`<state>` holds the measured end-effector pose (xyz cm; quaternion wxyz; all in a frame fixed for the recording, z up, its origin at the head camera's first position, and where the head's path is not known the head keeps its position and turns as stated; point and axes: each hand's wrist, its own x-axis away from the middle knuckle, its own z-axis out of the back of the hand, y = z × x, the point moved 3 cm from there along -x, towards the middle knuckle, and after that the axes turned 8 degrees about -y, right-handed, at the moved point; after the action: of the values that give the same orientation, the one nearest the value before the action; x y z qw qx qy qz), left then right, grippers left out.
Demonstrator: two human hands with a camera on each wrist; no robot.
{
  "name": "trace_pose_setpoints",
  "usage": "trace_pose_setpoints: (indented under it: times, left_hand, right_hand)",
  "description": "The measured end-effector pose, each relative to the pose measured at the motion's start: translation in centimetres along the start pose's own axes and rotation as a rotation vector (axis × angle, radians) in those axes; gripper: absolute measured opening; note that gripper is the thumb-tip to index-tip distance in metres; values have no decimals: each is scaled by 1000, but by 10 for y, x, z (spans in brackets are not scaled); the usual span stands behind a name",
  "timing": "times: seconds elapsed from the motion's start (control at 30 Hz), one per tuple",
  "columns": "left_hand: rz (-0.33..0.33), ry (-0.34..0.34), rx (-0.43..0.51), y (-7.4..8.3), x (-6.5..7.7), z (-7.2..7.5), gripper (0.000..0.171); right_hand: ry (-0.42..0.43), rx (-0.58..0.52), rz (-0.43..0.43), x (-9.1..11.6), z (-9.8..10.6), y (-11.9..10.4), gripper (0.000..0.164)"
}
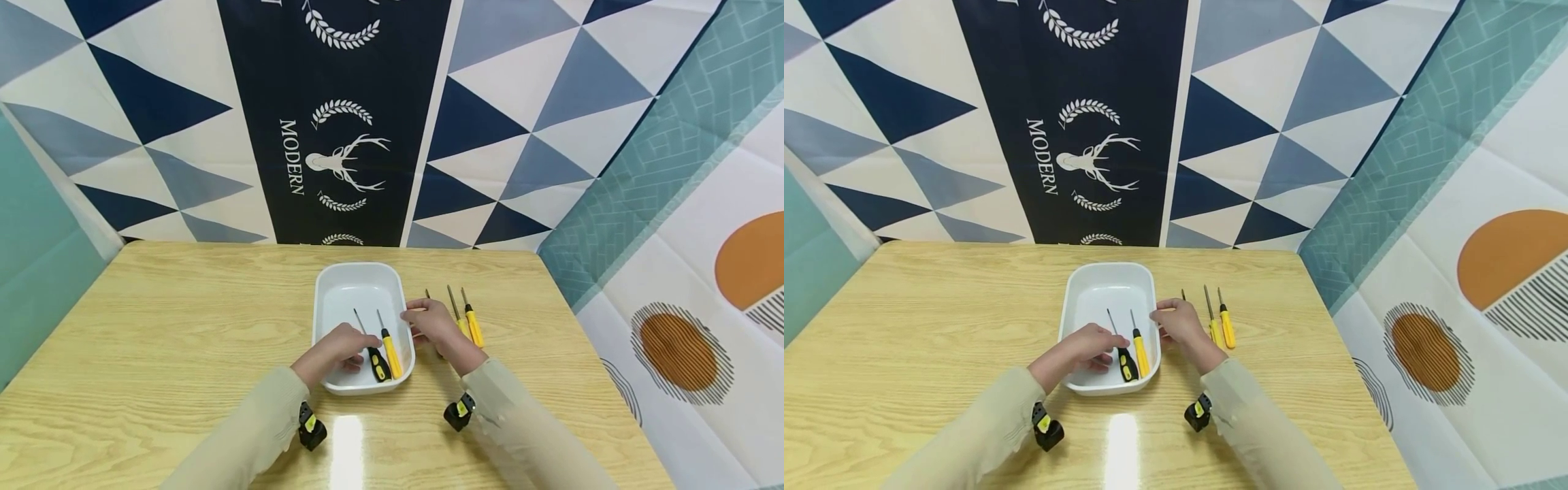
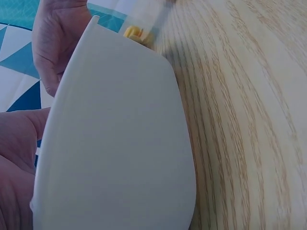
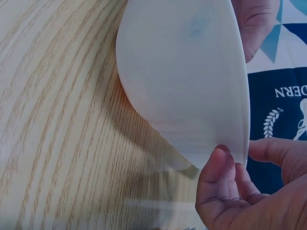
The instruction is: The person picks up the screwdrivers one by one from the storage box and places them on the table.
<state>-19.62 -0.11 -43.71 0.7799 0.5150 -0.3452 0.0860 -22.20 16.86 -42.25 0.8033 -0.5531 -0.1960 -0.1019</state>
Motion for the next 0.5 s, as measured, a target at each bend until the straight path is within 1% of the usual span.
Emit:
trace_pose_setpoints:
  times: [0.3,0.4,0.5]
  left_hand:
    - [14,-3,-9,1,-6,-3,56]
    - [6,-11,-10,1,-7,-4,55]
    - [8,-3,-29,2,-8,-4,51]
  right_hand:
    - [-6,-12,6,1,0,-1,30]
    - [-8,-12,1,1,0,-1,30]
    - [-9,-9,-5,1,0,-1,29]
